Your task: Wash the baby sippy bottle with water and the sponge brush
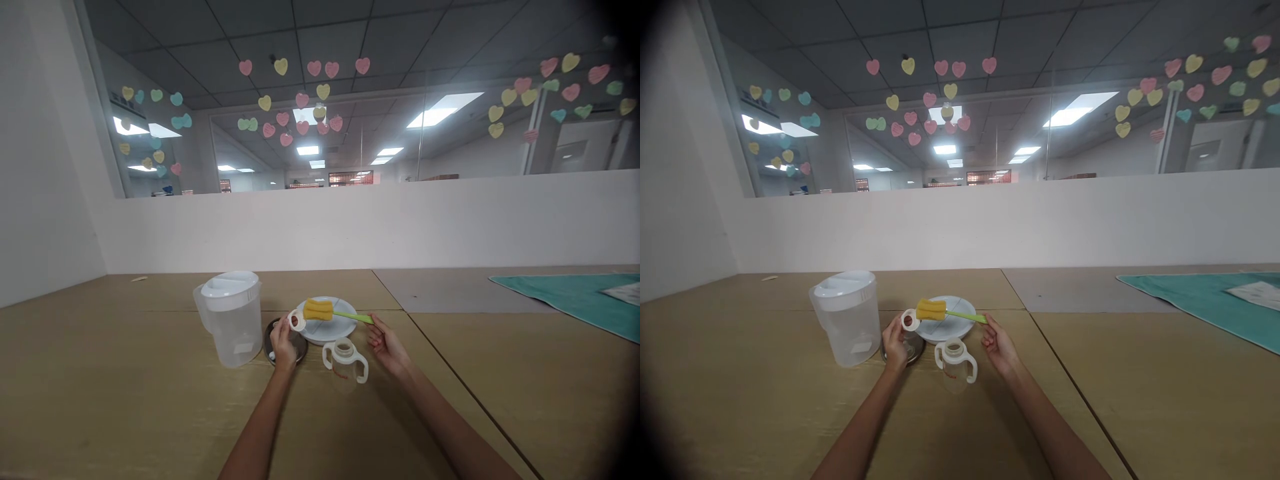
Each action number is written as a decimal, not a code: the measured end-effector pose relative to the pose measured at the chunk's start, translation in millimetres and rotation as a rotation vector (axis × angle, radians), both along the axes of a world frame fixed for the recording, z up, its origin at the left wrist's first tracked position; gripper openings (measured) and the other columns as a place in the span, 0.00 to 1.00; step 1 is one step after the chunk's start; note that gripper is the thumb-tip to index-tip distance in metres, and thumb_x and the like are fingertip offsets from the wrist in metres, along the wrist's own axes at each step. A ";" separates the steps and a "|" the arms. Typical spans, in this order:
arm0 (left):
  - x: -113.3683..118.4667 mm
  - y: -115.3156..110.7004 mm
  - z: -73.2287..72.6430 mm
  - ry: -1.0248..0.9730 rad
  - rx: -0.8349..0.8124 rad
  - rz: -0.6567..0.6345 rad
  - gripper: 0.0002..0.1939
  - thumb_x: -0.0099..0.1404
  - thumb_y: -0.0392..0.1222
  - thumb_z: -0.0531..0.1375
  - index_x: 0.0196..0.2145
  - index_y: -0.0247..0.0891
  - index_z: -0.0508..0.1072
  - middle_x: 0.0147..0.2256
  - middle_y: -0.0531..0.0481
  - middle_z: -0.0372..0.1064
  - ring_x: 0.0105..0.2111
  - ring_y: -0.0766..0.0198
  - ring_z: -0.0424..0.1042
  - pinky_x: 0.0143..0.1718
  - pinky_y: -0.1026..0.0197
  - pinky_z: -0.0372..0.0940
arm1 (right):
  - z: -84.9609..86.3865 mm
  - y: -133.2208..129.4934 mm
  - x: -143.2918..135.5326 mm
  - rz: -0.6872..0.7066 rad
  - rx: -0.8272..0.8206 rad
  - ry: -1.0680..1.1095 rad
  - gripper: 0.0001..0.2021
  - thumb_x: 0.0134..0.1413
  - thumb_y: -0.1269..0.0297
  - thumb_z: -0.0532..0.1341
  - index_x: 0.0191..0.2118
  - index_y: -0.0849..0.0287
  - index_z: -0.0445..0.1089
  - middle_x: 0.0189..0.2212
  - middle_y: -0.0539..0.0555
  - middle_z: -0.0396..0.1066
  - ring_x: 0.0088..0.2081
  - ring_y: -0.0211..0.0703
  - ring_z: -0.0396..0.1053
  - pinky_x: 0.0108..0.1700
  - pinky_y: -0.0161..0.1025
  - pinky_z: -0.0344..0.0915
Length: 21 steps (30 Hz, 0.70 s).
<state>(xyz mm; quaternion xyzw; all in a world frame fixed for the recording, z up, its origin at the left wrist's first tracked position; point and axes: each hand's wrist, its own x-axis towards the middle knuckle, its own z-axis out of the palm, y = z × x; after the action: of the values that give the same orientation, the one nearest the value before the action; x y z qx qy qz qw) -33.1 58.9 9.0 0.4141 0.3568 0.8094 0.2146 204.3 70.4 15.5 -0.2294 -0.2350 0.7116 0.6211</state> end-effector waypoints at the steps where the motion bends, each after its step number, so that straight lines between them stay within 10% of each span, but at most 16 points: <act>1: -0.1 -2.2 1.4 0.054 0.005 0.021 0.23 0.54 0.58 0.58 0.34 0.34 0.76 0.33 0.44 0.74 0.35 0.57 0.72 0.39 0.58 0.65 | -0.3 -0.7 -0.4 -0.003 0.036 -0.054 0.07 0.42 0.69 0.68 0.29 0.61 0.68 0.17 0.43 0.62 0.14 0.25 0.46 0.13 0.24 0.50; 14: -15.6 -16.4 4.0 0.679 -0.206 0.684 0.12 0.63 0.46 0.51 0.32 0.39 0.72 0.31 0.49 0.66 0.35 0.60 0.64 0.38 0.60 0.56 | -4.2 -1.7 0.6 -0.310 0.084 -0.277 0.08 0.39 0.66 0.69 0.25 0.63 0.71 0.21 0.49 0.70 0.14 0.26 0.51 0.13 0.26 0.53; 21: -21.4 -20.3 -6.3 1.012 -0.376 0.743 0.13 0.61 0.42 0.51 0.34 0.39 0.75 0.32 0.46 0.68 0.34 0.57 0.66 0.36 0.59 0.56 | 2.5 -4.5 2.0 -0.342 0.045 -0.271 0.05 0.39 0.68 0.67 0.25 0.63 0.71 0.19 0.49 0.69 0.14 0.26 0.51 0.12 0.27 0.52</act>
<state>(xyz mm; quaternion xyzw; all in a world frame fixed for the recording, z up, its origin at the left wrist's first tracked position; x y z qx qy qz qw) -54.5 38.6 2.6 0.5486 0.6684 0.4585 -0.2050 206.3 65.8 18.0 -0.3456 -0.2896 0.5534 0.7004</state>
